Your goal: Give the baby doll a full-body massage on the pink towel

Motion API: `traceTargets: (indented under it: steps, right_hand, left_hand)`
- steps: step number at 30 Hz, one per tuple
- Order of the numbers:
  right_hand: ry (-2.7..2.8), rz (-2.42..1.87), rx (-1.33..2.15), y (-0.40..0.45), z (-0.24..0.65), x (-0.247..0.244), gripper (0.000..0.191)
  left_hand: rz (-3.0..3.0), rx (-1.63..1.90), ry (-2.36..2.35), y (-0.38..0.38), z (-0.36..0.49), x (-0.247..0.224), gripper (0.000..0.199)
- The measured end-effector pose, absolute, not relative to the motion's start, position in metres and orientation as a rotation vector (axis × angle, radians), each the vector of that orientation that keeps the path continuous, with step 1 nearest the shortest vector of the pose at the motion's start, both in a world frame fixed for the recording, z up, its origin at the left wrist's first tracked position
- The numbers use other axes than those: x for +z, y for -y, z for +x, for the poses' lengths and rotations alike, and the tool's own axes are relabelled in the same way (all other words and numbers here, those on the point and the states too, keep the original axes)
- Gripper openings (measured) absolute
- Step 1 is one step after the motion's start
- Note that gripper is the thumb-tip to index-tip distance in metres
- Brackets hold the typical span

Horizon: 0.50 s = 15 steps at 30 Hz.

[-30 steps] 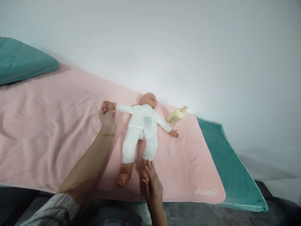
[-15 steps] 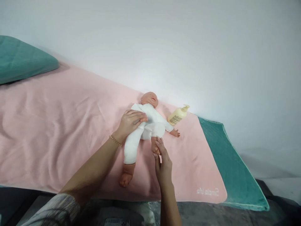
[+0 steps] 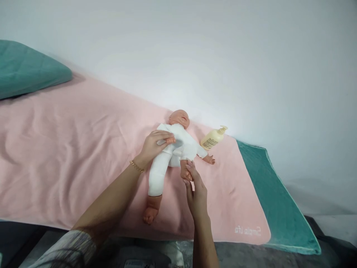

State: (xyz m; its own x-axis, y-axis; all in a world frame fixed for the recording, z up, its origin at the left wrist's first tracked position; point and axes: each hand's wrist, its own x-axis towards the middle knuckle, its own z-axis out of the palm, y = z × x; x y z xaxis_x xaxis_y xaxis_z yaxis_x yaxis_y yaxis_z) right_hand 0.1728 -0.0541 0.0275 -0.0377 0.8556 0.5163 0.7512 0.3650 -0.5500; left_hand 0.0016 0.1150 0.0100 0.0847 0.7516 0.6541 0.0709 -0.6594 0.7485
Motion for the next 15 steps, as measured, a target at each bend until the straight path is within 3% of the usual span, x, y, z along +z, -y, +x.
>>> traceTargets:
  steps: [6,15]
  right_hand:
    - [1.89,-1.394,0.148,0.094,0.177,0.013,0.054]
    - [2.084,-1.381,0.116,0.134,0.172,-0.006,0.05]
  left_hand:
    - [1.059,1.863,-0.883,-0.126,-0.012,0.01,0.036]
    - [0.427,1.882,-0.901,-0.159,-0.035,-0.039,0.018]
